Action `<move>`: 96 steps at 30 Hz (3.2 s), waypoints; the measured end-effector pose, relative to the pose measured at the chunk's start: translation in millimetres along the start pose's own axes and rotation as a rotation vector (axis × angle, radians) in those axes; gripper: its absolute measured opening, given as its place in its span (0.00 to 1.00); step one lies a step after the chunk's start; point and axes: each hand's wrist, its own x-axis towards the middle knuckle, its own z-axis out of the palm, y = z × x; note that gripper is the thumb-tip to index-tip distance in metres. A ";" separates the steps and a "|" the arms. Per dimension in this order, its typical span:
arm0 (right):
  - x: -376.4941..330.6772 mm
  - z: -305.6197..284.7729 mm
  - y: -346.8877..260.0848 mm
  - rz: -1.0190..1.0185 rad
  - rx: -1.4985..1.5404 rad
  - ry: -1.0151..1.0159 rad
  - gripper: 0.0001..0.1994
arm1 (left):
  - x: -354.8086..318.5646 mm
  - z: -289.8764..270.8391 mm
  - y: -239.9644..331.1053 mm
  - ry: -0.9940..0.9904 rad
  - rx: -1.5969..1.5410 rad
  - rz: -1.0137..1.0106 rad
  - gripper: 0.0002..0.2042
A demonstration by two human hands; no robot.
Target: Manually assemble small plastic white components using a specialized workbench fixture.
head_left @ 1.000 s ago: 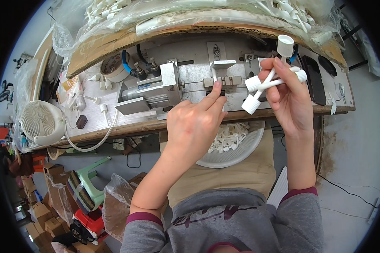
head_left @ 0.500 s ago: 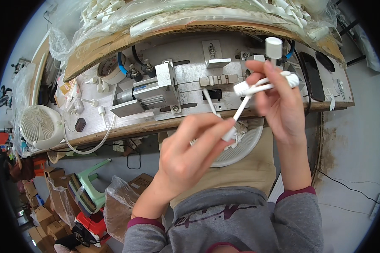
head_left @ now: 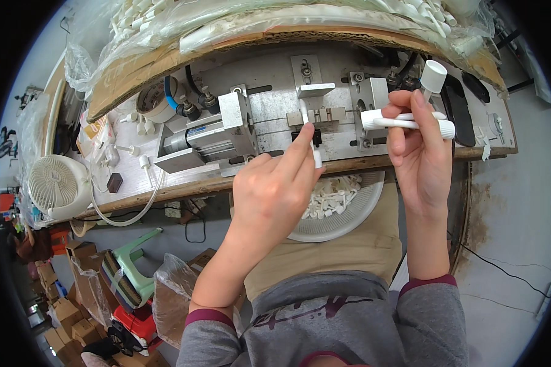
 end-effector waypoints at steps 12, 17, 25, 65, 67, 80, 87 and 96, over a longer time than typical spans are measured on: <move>-11.4 -4.5 -1.7 0.118 0.111 -0.073 0.18 | 11.6 -2.3 -7.6 -0.072 -0.048 -0.029 0.13; -22.4 -1.8 4.8 0.246 0.254 -0.147 0.18 | 13.6 -6.6 -2.2 0.000 -0.416 -0.131 0.20; -23.0 6.0 3.8 0.254 0.279 -0.227 0.20 | -5.3 -35.3 6.7 -0.041 -1.088 -0.267 0.23; -20.9 -3.2 20.7 -0.745 -0.894 -0.151 0.21 | -8.5 3.4 1.9 -0.050 -0.085 -0.116 0.17; -19.9 -6.0 13.5 -0.727 -0.754 -0.284 0.32 | -5.0 3.2 0.4 -0.041 -0.044 -0.101 0.15; -33.0 -0.2 3.4 -0.712 -1.032 -0.230 0.18 | 33.3 -35.3 -13.5 -0.253 -0.290 -0.080 0.17; -28.7 13.9 27.9 -0.804 -1.352 -0.364 0.13 | 133.3 -67.1 -106.5 0.447 0.014 -0.137 0.11; -12.0 23.7 45.2 -0.909 -1.555 -0.446 0.06 | 147.7 -45.0 -119.7 -0.121 -0.072 -0.286 0.14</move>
